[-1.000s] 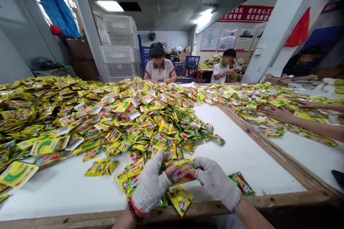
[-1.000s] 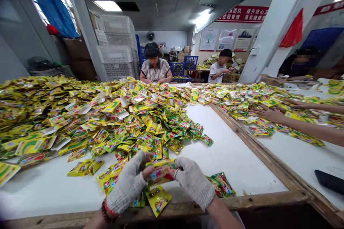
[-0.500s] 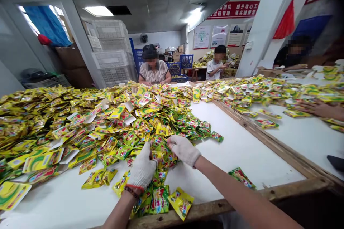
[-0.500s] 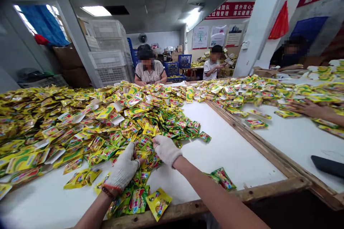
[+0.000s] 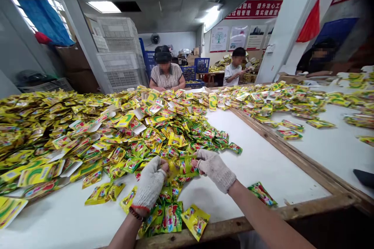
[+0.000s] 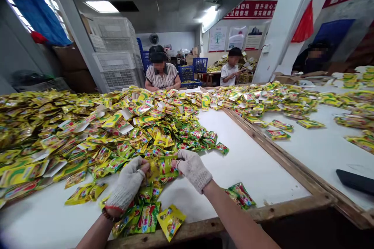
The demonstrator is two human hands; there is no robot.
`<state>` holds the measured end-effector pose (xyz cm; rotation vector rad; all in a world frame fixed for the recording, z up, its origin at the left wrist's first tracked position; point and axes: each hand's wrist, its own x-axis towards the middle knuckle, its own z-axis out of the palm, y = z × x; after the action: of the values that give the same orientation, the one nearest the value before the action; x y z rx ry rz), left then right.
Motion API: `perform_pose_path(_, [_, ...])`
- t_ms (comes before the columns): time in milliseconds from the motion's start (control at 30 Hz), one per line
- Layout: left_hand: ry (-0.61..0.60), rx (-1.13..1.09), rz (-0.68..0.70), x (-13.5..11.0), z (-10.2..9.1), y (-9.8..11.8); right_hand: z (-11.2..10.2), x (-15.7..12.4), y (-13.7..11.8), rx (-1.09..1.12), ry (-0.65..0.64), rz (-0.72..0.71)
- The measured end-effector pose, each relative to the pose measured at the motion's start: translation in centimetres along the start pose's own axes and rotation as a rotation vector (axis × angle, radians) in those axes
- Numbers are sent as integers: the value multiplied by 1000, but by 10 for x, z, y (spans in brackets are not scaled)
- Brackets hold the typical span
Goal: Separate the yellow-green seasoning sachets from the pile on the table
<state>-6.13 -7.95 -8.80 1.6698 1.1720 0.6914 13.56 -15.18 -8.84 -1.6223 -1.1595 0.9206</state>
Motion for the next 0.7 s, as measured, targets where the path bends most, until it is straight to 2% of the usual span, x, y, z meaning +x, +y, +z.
perform_pose_path(67, [-119,-95,-15,-1,4,0,5,-3,1,6,-26,-9])
perform_pose_path(133, [-182,-134,-22,-2,6,1,11,-4,0,-42,-16,-20])
perform_pose_path(233, [-232,-145,-15,-3,5,4,18,-9,-3,-77,-3,-58])
perform_pose_path(400, [-239,-73,104,-12,10,8,26,-16,2,-100,63,-91])
perform_pose_path(500, [-238,-33,150,-18,6,3,29,-14,9,-150,-135,-176])
perform_pose_path(533, [-207,27,183,-20,-1,-1,29,-13,11,-157,-195,-197])
perform_pose_path(600, [-43,222,251,-23,-30,-10,29,-14,13,-141,-212,-174])
perform_pose_path(700, [360,601,263,-27,-108,-32,28,-16,12,-21,-134,-49])
